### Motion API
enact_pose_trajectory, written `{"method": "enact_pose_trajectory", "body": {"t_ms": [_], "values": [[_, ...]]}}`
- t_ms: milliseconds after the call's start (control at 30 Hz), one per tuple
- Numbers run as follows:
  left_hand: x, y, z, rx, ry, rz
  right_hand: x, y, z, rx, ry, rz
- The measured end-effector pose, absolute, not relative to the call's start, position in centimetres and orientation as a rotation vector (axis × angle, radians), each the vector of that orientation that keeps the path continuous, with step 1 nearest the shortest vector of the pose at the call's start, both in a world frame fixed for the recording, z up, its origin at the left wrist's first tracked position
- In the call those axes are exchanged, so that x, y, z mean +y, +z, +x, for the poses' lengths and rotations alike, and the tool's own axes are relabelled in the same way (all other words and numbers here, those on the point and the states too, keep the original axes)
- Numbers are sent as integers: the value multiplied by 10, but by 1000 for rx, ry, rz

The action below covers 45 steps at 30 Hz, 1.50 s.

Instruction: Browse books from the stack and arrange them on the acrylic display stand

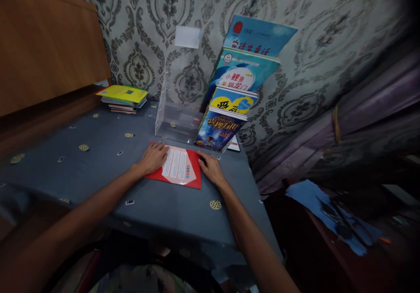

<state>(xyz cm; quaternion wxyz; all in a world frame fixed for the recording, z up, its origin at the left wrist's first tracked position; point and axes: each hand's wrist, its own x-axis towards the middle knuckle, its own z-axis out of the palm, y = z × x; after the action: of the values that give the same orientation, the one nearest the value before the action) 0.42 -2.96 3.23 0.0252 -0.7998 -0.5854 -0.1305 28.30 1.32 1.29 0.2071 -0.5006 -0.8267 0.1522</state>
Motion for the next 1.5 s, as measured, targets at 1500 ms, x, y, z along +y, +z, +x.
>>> {"method": "enact_pose_trajectory", "body": {"t_ms": [1500], "values": [[-74,90,65,-1718,-541,-2849,4,24,285,-2060,766,-1192]]}}
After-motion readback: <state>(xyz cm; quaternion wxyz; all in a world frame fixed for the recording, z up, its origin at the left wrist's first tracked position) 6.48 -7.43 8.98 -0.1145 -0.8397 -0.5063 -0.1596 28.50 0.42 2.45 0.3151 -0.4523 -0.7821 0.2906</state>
